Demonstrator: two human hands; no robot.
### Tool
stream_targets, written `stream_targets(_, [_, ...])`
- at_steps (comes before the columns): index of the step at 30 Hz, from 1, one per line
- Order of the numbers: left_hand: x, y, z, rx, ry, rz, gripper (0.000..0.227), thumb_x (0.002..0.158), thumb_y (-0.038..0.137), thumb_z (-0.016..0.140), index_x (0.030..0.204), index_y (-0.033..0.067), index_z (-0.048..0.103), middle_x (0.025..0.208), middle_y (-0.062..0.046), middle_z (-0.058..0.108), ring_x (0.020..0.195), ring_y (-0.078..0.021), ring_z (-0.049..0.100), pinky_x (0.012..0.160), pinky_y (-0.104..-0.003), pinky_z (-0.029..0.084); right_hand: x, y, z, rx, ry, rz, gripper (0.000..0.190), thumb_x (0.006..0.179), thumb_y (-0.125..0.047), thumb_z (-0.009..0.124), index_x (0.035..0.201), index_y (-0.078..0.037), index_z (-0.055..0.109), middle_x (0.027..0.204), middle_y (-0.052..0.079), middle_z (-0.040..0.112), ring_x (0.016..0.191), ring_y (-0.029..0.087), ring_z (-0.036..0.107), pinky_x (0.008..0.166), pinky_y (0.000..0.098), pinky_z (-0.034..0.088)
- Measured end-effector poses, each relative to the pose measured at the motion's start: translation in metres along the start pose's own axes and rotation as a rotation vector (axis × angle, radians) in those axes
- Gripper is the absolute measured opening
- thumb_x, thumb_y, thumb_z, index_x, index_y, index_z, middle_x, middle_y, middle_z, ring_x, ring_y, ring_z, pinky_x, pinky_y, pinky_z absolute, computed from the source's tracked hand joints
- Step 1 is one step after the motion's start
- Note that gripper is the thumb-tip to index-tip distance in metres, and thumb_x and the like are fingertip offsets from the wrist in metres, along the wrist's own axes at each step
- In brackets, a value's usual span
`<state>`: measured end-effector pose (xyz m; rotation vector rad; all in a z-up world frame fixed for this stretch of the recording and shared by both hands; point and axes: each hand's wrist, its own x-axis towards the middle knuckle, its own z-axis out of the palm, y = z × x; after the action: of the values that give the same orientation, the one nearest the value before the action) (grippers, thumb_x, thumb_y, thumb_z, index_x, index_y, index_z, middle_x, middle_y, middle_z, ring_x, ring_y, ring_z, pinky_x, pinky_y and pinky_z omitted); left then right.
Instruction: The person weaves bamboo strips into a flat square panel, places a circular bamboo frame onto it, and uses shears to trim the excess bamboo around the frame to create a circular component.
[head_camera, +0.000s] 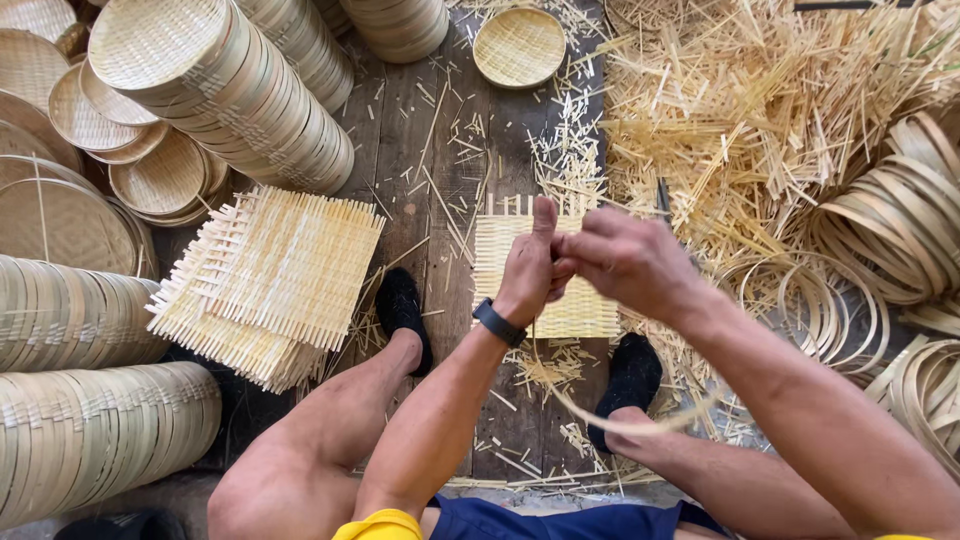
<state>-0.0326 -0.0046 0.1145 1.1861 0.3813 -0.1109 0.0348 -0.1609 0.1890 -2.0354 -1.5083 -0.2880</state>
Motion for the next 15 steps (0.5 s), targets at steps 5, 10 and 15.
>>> stream_targets(5, [0.023,0.014,-0.049,0.312,0.385,0.044,0.069,0.093,0.072,0.047,0.096,0.0092,0.075,0.074,0.002,0.063,0.062,-0.0078,0.053,0.05,-0.024,0.047,-0.007,0.001,-0.004,0.054,0.232,0.06,0.015,0.083,-0.014,0.086,0.087,-0.008,0.074,0.084,0.005,0.065,0.07,0.014,0.062,0.055,0.0279,0.051])
stream_targets(10, [0.033,0.005,-0.098,-0.495,0.507,-0.1,0.044,0.099,0.045,0.056,0.096,0.0035,0.07,0.081,-0.003,0.062,0.068,-0.0116,0.058,0.055,-0.025,0.054,-0.022,-0.009,0.033,0.111,0.095,-0.129,0.019,0.08,-0.019,0.088,0.077,-0.009,0.072,0.078,0.003,0.062,0.066,0.013,0.06,0.054,0.029,0.05])
stream_targets(15, [0.035,-0.012,-0.118,-0.667,0.292,-0.046,0.034,0.093,0.038,0.066,0.089,0.0047,0.072,0.064,0.003,0.055,0.05,-0.0055,0.046,0.038,-0.017,0.035,-0.037,0.0,0.056,0.17,-0.046,-0.185,0.018,0.077,-0.024,0.084,0.078,-0.012,0.071,0.081,0.001,0.064,0.075,0.016,0.063,0.066,0.033,0.053])
